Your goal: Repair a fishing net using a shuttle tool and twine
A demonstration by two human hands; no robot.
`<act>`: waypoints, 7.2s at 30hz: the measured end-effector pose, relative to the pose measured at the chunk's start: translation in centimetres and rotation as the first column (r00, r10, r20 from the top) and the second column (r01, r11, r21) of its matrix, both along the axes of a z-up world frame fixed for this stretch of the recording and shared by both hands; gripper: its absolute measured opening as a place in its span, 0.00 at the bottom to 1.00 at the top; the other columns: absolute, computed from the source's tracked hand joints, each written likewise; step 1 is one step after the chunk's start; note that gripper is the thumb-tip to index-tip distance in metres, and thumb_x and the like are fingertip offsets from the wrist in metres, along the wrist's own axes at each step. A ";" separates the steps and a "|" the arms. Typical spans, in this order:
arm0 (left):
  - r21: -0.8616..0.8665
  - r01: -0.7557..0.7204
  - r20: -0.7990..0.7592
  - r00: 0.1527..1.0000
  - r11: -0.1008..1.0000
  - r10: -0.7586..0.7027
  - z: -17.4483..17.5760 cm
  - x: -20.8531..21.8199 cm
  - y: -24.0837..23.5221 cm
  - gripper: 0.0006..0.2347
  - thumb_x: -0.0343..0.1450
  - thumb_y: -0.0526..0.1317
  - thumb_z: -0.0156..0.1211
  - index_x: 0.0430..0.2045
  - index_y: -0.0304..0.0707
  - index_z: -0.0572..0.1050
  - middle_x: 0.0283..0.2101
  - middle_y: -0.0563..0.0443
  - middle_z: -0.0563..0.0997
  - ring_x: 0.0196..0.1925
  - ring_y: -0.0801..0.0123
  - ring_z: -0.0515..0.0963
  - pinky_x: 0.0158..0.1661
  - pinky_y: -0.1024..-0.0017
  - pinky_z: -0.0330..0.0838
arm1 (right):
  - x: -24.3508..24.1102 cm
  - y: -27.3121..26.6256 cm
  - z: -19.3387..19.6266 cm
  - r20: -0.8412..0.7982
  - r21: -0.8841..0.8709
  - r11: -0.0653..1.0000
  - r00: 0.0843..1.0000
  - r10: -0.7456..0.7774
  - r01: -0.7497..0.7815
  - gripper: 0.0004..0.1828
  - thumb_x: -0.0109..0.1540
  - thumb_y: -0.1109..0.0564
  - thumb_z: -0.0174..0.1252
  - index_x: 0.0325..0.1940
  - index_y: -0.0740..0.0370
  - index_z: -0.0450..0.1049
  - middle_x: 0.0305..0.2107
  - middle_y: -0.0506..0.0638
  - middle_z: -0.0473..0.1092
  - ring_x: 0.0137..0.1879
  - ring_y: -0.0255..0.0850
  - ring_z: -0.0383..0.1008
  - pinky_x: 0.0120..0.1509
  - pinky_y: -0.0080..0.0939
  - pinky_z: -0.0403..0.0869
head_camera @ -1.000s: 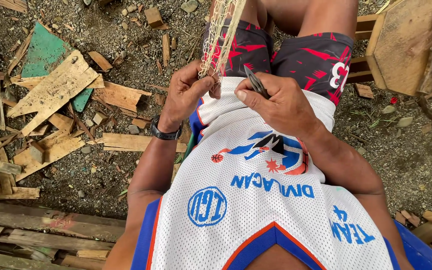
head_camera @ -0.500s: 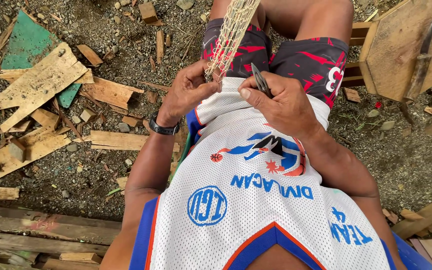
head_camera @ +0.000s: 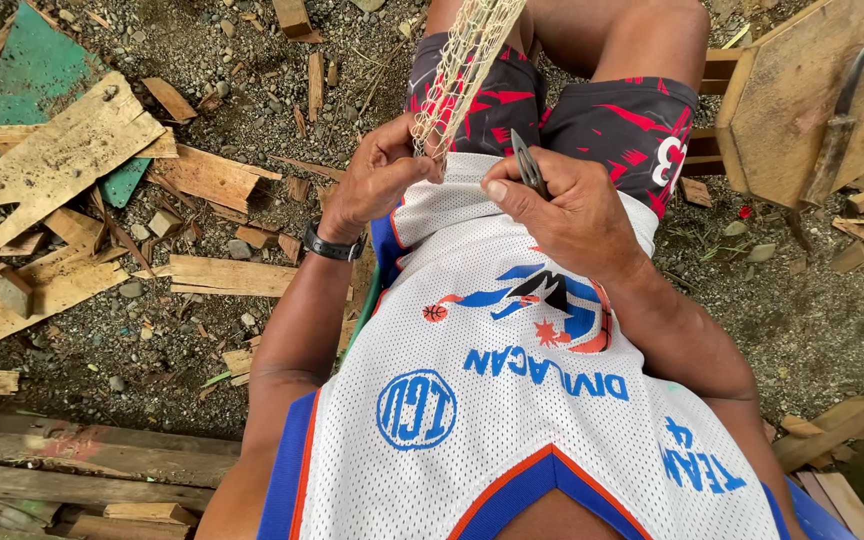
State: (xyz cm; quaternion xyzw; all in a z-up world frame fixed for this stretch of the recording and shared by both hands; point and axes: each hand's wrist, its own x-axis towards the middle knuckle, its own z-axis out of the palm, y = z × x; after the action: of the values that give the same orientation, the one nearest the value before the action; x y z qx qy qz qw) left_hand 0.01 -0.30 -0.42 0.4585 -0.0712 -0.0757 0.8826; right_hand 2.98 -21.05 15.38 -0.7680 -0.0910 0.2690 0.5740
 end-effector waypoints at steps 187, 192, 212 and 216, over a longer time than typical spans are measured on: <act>-0.086 -0.228 -0.200 0.958 0.970 0.208 4.5 -1.5 -1.0 0.08 0.77 0.40 0.53 0.28 0.41 0.69 0.23 0.59 0.62 0.25 0.79 0.66 0.29 0.81 0.68 | 1.3 -1.1 3.6 0.419 0.171 0.651 0.653 0.631 -0.739 0.05 0.65 0.64 0.53 0.40 0.64 0.76 0.27 0.60 0.75 0.35 0.56 0.79 0.50 0.54 0.74; -0.052 -0.201 -0.170 0.967 0.978 0.189 5.3 -1.6 -0.7 0.09 0.77 0.39 0.51 0.27 0.39 0.67 0.23 0.58 0.60 0.24 0.79 0.63 0.28 0.81 0.63 | 1.8 -1.5 1.3 0.551 -0.662 0.671 0.389 0.738 -0.335 0.08 0.71 0.57 0.42 0.48 0.58 0.68 0.38 0.54 0.71 0.29 0.50 0.76 0.36 0.53 0.73; -0.231 -0.163 -0.354 0.932 0.959 0.073 6.8 -1.4 -0.1 0.12 0.74 0.43 0.58 0.21 0.42 0.66 0.17 0.57 0.62 0.18 0.75 0.61 0.20 0.78 0.59 | 4.9 -1.1 -1.7 0.768 -0.429 0.850 0.373 0.521 -0.305 0.04 0.72 0.59 0.53 0.50 0.60 0.70 0.41 0.54 0.70 0.38 0.52 0.69 0.48 0.50 0.69; -0.251 -0.158 -0.375 0.926 0.955 0.055 6.9 -1.4 0.0 0.13 0.74 0.44 0.57 0.21 0.42 0.64 0.17 0.56 0.62 0.18 0.74 0.61 0.20 0.77 0.60 | 4.9 -1.0 -2.1 0.772 -0.300 0.875 0.443 0.456 -0.379 0.04 0.72 0.62 0.54 0.51 0.62 0.69 0.41 0.56 0.68 0.44 0.53 0.71 0.54 0.51 0.71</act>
State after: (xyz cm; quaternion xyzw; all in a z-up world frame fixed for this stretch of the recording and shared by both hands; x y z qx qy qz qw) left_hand -1.38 -0.34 6.51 0.3120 0.1086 -0.1002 0.9385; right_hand 7.91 -22.07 13.24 -0.7784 -0.5232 0.0148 0.3465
